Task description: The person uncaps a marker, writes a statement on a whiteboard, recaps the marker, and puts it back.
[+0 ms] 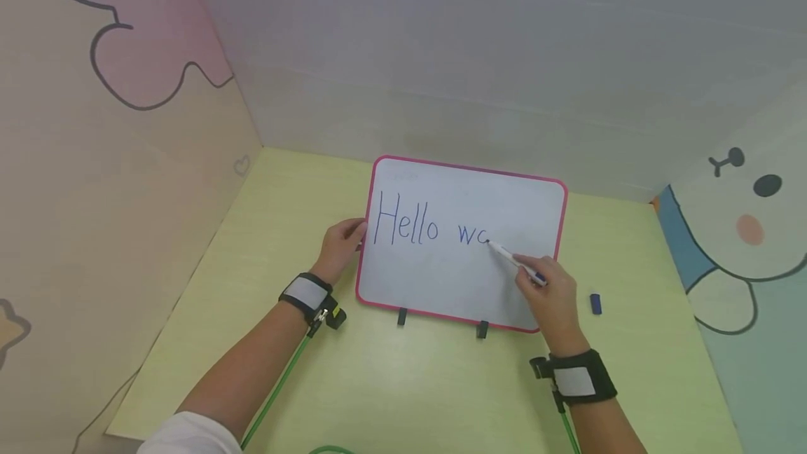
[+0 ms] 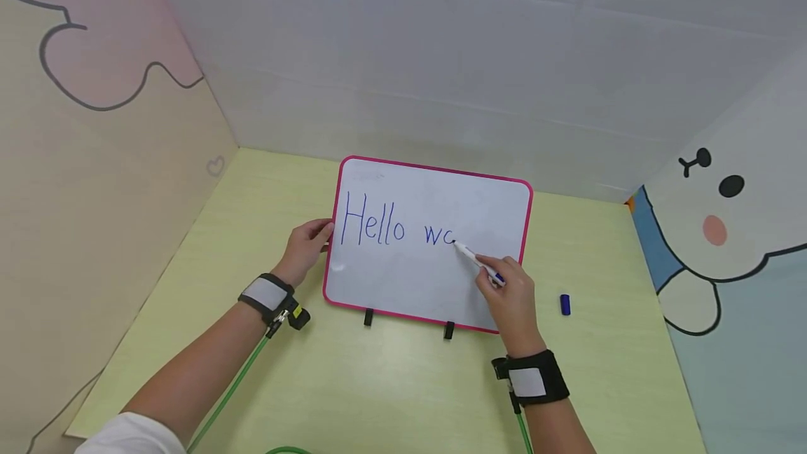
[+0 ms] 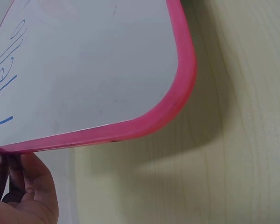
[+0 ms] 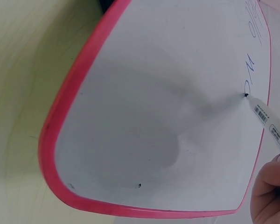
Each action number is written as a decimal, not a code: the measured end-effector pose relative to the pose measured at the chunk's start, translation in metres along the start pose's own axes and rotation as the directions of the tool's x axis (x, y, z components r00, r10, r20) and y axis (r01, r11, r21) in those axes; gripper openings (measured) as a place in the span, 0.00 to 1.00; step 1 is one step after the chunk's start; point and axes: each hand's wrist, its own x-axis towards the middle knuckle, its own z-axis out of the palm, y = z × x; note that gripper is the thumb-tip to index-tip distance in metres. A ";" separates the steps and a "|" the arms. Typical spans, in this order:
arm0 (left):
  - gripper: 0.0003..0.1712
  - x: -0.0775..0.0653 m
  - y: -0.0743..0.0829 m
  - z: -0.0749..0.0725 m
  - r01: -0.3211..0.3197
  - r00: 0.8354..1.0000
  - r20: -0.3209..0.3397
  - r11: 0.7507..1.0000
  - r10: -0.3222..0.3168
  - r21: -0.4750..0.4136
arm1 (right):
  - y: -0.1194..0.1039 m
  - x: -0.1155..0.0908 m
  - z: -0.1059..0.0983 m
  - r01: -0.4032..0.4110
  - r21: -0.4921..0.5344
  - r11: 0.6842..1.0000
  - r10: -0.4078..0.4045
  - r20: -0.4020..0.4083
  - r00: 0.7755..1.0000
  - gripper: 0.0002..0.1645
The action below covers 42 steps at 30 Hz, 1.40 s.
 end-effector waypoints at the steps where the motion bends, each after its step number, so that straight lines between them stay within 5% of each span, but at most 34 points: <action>1: 0.25 0.000 0.000 0.000 0.001 1.000 0.000 1.000 -0.001 0.000 | 0.000 0.000 0.000 -0.005 -0.004 1.000 0.005 0.003 1.000 0.13; 32: 0.25 0.001 -0.002 -0.001 0.018 1.000 -0.001 1.000 -0.018 0.011 | -0.003 0.007 0.007 0.011 -0.009 1.000 -0.012 -0.024 1.000 0.13; 42: 0.25 -0.001 0.000 0.000 0.015 1.000 -0.002 1.000 -0.015 0.010 | 0.008 0.006 0.005 0.087 0.063 0.994 -0.075 -0.179 0.981 0.12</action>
